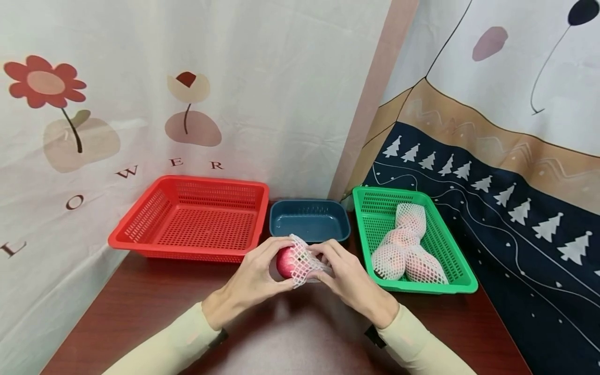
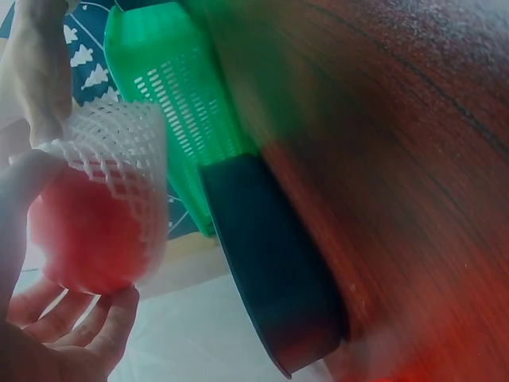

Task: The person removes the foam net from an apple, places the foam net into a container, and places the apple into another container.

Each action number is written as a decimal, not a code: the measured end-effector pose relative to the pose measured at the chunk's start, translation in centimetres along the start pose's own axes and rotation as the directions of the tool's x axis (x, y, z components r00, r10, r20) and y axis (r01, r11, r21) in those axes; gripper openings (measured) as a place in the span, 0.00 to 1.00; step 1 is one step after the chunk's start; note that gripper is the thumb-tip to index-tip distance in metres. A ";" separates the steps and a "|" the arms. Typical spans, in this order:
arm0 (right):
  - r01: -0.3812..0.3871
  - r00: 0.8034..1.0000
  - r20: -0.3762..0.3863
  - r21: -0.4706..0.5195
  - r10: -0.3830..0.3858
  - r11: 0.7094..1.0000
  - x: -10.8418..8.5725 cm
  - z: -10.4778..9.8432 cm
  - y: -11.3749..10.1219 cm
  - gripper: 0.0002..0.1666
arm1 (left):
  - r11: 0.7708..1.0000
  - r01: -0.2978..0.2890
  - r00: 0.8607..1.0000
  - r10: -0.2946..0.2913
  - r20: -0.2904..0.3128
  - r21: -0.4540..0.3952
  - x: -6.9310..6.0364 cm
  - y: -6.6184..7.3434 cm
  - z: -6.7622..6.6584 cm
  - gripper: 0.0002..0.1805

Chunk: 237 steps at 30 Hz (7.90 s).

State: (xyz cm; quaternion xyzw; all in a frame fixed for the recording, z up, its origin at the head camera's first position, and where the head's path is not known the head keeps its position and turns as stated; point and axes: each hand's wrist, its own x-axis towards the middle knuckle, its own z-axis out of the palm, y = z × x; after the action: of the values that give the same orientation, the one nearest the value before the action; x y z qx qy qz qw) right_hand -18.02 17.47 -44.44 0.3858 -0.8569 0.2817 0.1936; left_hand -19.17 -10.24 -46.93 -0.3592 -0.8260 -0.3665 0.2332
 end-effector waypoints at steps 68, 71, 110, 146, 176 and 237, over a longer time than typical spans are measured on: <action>-0.416 0.835 0.324 -0.158 0.445 0.895 10.4 -5.5 7.3 0.13 | 0.988 0.040 0.975 -0.071 0.210 0.152 -0.1 0.7 -1.1 0.36; -0.414 0.849 0.276 -0.180 0.450 0.892 11.4 -5.0 7.9 0.14 | 0.987 0.036 0.972 -0.071 0.226 0.156 0.0 0.6 -1.0 0.35; -0.382 0.705 0.449 -0.413 0.550 0.827 13.1 4.3 11.3 0.16 | 0.988 0.063 0.969 -0.095 0.230 0.140 -0.4 0.7 -0.5 0.33; -0.386 0.663 0.572 -0.292 0.483 0.875 11.9 2.5 11.0 0.15 | 0.989 0.084 0.969 -0.111 0.221 0.125 0.5 0.3 -0.8 0.33; -0.314 0.820 0.403 -0.277 0.407 0.908 9.9 -3.2 6.2 0.20 | 0.982 0.130 0.981 -0.147 0.123 0.139 2.3 -1.2 -3.7 0.36; -0.331 0.885 0.247 -0.265 0.396 0.906 2.0 -10.7 8.9 0.18 | 0.812 0.435 0.793 -0.550 0.261 0.388 9.7 -10.3 -11.5 0.37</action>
State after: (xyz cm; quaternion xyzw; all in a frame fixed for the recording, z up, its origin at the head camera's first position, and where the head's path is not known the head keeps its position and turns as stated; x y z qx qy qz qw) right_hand -24.92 27.95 -38.15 0.2318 -0.9586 0.1581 0.0475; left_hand -31.79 -19.97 -38.03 -0.1487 -0.9662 -0.2089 0.0251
